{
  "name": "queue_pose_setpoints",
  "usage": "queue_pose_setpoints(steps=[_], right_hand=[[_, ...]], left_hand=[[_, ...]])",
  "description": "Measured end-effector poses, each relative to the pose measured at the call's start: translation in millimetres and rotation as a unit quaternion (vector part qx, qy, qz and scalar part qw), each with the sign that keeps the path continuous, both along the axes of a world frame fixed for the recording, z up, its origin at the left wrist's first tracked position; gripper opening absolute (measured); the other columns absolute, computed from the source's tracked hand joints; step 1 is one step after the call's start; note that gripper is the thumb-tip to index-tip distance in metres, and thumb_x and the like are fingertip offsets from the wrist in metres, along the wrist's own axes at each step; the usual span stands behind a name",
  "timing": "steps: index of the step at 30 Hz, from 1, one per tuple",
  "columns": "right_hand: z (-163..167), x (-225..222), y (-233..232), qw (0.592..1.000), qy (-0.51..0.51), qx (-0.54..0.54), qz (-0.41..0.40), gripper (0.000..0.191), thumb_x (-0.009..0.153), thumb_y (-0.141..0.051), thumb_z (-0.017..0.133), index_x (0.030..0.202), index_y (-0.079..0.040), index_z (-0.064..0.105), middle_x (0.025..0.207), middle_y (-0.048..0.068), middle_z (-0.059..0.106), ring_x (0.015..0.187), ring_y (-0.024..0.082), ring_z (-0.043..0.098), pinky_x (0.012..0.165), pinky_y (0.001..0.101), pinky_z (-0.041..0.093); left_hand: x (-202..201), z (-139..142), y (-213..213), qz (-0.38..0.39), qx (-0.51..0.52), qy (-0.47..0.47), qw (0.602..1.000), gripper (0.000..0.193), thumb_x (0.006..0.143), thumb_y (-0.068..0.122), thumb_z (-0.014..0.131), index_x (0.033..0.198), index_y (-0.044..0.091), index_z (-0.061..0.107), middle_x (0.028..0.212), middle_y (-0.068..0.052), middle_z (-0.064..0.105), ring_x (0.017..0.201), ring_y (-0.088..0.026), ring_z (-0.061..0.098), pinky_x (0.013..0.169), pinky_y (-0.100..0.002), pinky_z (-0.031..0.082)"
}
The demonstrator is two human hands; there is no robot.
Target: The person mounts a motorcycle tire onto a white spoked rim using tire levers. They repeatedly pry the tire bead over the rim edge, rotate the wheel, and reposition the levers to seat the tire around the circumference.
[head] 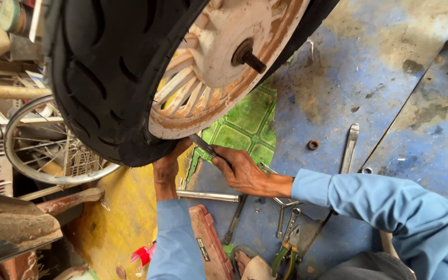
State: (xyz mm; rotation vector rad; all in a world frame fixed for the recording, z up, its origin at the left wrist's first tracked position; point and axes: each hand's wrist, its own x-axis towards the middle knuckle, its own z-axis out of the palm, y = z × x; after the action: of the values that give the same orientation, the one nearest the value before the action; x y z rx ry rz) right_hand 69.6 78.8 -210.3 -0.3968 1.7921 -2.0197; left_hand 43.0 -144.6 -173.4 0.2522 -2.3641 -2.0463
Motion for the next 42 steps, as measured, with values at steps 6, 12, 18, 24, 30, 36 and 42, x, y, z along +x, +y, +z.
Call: queue_pose_setpoints(steps=[6,12,18,24,30,36,42], right_hand=[[22.3,1.4,9.1,0.998,0.056,0.01,-0.032,0.038,0.105,-0.02,0.053,0.135,0.003,0.058,0.084,0.025,0.066,0.071,0.039,0.066,0.065,0.0465,0.053],[31.9,15.5,62.3,0.966,0.068,0.233,0.092,0.027,0.103,-0.028,0.055,0.106,-0.003,0.066,0.077,0.025,0.068,0.074,0.044,0.068,0.068,0.0533,0.052],[58.0,-1.1,116.9,0.889,0.141,0.414,0.136,0.012,0.083,-0.016,0.061,0.083,-0.005,0.066,0.078,0.023,0.069,0.072,0.042,0.07,0.06,0.0535,0.056],[107.5,-18.4,143.8,0.692,0.213,0.638,0.263,0.017,0.089,-0.024,0.061,0.094,-0.014,0.074,0.084,0.013,0.075,0.077,0.034,0.074,0.062,0.0487,0.058],[114.7,-5.5,113.4,0.736,0.147,0.642,0.158,0.017,0.087,-0.019,0.066,0.097,-0.012,0.077,0.089,0.017,0.072,0.084,0.037,0.072,0.069,0.0486,0.058],[75.2,78.7,17.7,0.927,0.108,0.314,-0.171,0.03,0.1,-0.028,0.064,0.116,-0.005,0.072,0.081,0.025,0.069,0.068,0.038,0.071,0.063,0.0451,0.054],[57.6,115.9,-70.9,0.936,0.033,0.174,-0.304,0.035,0.103,-0.032,0.06,0.116,-0.001,0.072,0.064,0.009,0.059,0.056,0.016,0.052,0.051,0.0348,0.044]], left_hand=[[-2.8,52.0,15.3,-0.058,-0.255,0.146,0.954,0.05,0.083,0.003,0.088,0.128,-0.003,0.066,0.123,-0.008,0.071,0.113,-0.02,0.066,0.105,-0.033,0.052],[-7.6,67.7,22.7,-0.061,-0.321,0.215,0.92,0.065,0.082,0.019,0.092,0.134,-0.003,0.06,0.127,-0.012,0.068,0.118,-0.026,0.063,0.11,-0.037,0.047],[-5.0,86.4,16.3,-0.104,-0.352,0.218,0.904,0.058,0.074,0.014,0.095,0.122,-0.003,0.068,0.116,-0.01,0.072,0.108,-0.024,0.066,0.105,-0.038,0.049],[0.9,88.2,19.6,-0.096,-0.143,0.168,0.971,0.052,0.076,0.007,0.091,0.122,-0.001,0.067,0.116,-0.006,0.073,0.105,-0.017,0.068,0.099,-0.032,0.055],[-4.0,70.2,7.5,-0.084,-0.119,0.233,0.962,0.067,0.072,0.01,0.092,0.13,-0.001,0.061,0.131,-0.013,0.067,0.119,-0.025,0.063,0.107,-0.038,0.05],[-8.1,65.7,-7.4,-0.102,-0.419,0.2,0.88,0.072,0.08,0.045,0.088,0.136,0.006,0.066,0.14,-0.018,0.063,0.127,-0.041,0.056,0.107,-0.047,0.041],[-10.2,68.0,-10.6,-0.112,-0.252,0.06,0.959,0.066,0.08,0.051,0.081,0.132,0.012,0.07,0.138,-0.012,0.067,0.126,-0.036,0.06,0.109,-0.044,0.044]])
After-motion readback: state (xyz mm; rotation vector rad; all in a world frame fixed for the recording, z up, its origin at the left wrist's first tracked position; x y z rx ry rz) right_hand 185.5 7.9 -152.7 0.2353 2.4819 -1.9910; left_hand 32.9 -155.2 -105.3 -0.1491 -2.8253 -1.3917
